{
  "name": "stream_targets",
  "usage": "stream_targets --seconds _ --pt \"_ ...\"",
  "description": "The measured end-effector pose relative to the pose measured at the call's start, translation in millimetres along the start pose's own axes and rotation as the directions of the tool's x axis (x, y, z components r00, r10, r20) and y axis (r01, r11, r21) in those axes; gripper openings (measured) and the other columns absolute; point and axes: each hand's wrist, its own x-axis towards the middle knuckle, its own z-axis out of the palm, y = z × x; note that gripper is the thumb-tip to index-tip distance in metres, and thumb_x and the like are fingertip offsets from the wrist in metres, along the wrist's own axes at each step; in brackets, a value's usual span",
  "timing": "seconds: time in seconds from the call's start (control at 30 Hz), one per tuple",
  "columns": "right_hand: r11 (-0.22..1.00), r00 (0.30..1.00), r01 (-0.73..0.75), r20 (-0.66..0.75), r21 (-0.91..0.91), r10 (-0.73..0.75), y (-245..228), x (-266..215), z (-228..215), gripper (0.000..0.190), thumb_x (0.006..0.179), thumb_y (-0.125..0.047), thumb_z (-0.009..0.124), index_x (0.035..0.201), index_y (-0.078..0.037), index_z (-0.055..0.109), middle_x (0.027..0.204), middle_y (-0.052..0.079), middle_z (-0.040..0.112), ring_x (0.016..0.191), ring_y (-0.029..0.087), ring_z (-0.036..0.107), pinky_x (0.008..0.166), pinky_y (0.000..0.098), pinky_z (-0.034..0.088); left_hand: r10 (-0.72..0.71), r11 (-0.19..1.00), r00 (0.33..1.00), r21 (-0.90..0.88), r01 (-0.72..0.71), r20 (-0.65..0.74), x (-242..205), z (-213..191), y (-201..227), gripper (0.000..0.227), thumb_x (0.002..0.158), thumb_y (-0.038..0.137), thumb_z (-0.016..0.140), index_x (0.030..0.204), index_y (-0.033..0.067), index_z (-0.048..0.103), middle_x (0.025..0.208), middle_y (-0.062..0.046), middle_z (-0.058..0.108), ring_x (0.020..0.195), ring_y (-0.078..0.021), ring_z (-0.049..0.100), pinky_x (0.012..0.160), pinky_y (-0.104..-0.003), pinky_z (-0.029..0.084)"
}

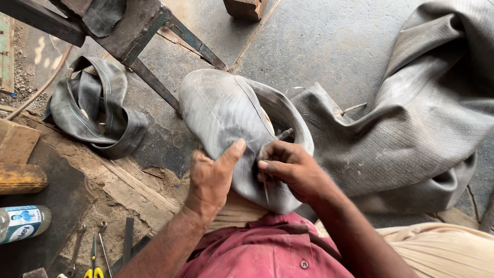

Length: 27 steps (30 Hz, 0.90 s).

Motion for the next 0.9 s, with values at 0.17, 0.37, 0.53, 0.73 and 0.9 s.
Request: stream_targets --seconds 0.17,0.37,0.53,0.73,0.9 --pt "0.986 0.976 0.12 -0.197 0.118 -0.096 -23 -19 -5 0.01 0.096 -0.007 0.068 0.104 -0.002 0.064 0.086 0.013 0.071 0.074 0.019 0.07 0.067 0.0333 0.057 0.208 0.978 0.976 -0.035 -0.206 0.069 -6 -9 -7 0.017 0.089 0.016 0.078 0.101 0.0056 0.072 0.094 0.003 0.075 0.084 -0.0073 0.068 0.078 -0.024 0.055" --pt "0.883 0.879 0.421 -0.335 0.209 -0.34 -30 -21 19 0.01 0.107 -0.005 0.059 0.114 0.001 0.058 0.102 0.021 0.07 0.087 0.025 0.072 0.087 0.0493 0.063 0.038 0.999 0.986 -0.043 -0.031 0.164 0 -9 -8 0.018 0.091 0.019 0.078 0.099 0.0019 0.079 0.09 -0.002 0.077 0.079 -0.0099 0.069 0.074 -0.027 0.055" --pt "0.857 0.81 0.5 -0.418 0.127 -0.411 -31 -14 32 0.01 0.11 -0.005 0.057 0.115 0.002 0.054 0.105 0.02 0.069 0.092 0.025 0.073 0.092 0.0528 0.064 0.099 0.991 0.98 -0.11 -0.081 0.171 1 -10 -7 0.016 0.093 0.019 0.076 0.101 0.0044 0.076 0.092 0.002 0.076 0.081 -0.0072 0.067 0.075 -0.025 0.055" --pt "0.878 0.825 0.465 -0.417 0.115 -0.382 -27 -9 38 0.009 0.111 -0.004 0.058 0.116 0.002 0.055 0.107 0.022 0.069 0.094 0.026 0.073 0.095 0.0503 0.063 0.026 0.994 0.983 -0.112 -0.006 0.182 1 -19 -14 0.014 0.095 0.017 0.076 0.095 0.0034 0.078 0.086 0.001 0.075 0.075 -0.0074 0.065 0.068 -0.025 0.053" --pt "0.889 0.826 0.452 -0.412 0.074 -0.385 -25 -4 41 0.01 0.111 -0.005 0.058 0.117 0.003 0.055 0.107 0.022 0.069 0.094 0.027 0.073 0.094 0.0485 0.063 -0.021 0.993 0.981 -0.108 0.043 0.193 4 -25 -18 0.014 0.093 0.018 0.077 0.093 0.0041 0.078 0.083 0.002 0.075 0.072 -0.007 0.067 0.065 -0.025 0.054"
